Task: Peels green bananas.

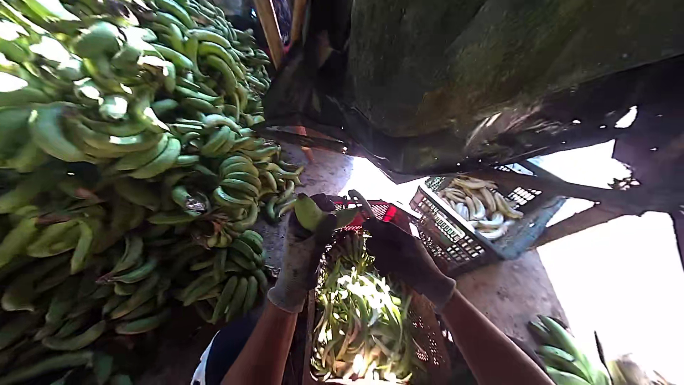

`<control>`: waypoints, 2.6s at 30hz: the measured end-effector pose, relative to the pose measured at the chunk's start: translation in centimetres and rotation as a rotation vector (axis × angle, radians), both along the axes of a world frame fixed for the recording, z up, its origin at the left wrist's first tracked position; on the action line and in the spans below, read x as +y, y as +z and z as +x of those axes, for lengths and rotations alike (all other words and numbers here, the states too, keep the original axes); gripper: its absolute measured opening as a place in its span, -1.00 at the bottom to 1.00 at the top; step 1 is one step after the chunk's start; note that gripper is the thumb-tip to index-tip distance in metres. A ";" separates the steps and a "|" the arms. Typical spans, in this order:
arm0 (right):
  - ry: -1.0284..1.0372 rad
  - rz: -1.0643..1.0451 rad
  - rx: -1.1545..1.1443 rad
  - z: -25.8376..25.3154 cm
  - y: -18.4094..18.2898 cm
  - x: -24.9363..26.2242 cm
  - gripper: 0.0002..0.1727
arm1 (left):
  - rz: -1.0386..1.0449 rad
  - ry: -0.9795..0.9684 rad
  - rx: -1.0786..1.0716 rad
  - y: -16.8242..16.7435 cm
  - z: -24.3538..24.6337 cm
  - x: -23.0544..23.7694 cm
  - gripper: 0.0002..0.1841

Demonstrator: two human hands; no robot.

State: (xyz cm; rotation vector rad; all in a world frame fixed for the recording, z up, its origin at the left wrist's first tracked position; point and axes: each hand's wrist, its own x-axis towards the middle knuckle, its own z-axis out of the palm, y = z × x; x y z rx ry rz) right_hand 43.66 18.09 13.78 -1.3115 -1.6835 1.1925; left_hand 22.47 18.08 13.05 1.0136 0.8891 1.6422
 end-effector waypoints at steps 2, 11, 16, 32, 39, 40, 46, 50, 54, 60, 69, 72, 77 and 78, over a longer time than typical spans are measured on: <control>-0.044 0.153 0.030 -0.1 0.2 -0.7 -0.53 | 0.010 0.016 0.115 0.0 -0.1 -0.2 -0.54; 0.167 -0.240 -0.139 1.4 -0.7 0.3 -0.51 | -0.060 -0.191 0.097 0.3 -3.3 -1.0 -0.34; 0.276 0.440 -0.257 1.2 -1.9 -0.9 -0.45 | -0.158 -0.169 0.220 -0.3 -4.5 -0.1 -0.46; 0.147 0.463 -0.215 2.4 -0.2 0.1 -0.50 | -0.194 -0.108 0.160 0.2 -2.1 -1.0 -0.50; 0.141 0.686 -0.321 1.6 -0.3 1.6 -0.60 | -0.172 -0.321 0.115 0.0 -1.0 -2.7 -0.51; 0.045 0.756 -0.344 2.3 0.0 2.6 -0.64 | -0.192 -0.395 0.199 0.3 -0.8 -3.0 -0.45; 0.057 0.689 -0.331 2.9 -0.1 1.5 -0.49 | -0.140 -0.208 0.129 -0.4 -0.3 -1.5 -0.60; 0.286 0.679 -0.329 0.1 -1.8 -0.7 -0.47 | -0.028 0.107 -0.039 -0.7 -0.9 0.4 -0.45; 0.227 0.713 -0.265 0.7 -0.1 1.4 -0.58 | -0.022 -0.111 0.019 0.1 -0.6 -1.4 -0.53; 0.061 0.614 -0.235 2.9 0.5 3.4 -0.51 | -0.287 -0.626 0.224 1.7 0.2 -2.8 -0.52; 0.136 0.790 -0.349 -0.8 -1.5 -0.1 -0.47 | 0.088 -0.063 -0.357 -1.4 -0.5 1.0 -0.50; 0.138 0.746 -0.315 0.0 -0.8 0.4 -0.46 | 0.072 -0.135 -0.214 -1.4 -0.4 0.2 -0.50; 0.140 0.621 -0.228 2.4 0.6 2.4 -0.56 | -0.100 -0.384 0.047 0.3 0.1 -1.1 -0.59; 0.160 0.584 -0.200 2.8 0.5 2.9 -0.59 | -0.129 -0.481 0.129 0.8 0.1 -1.6 -0.62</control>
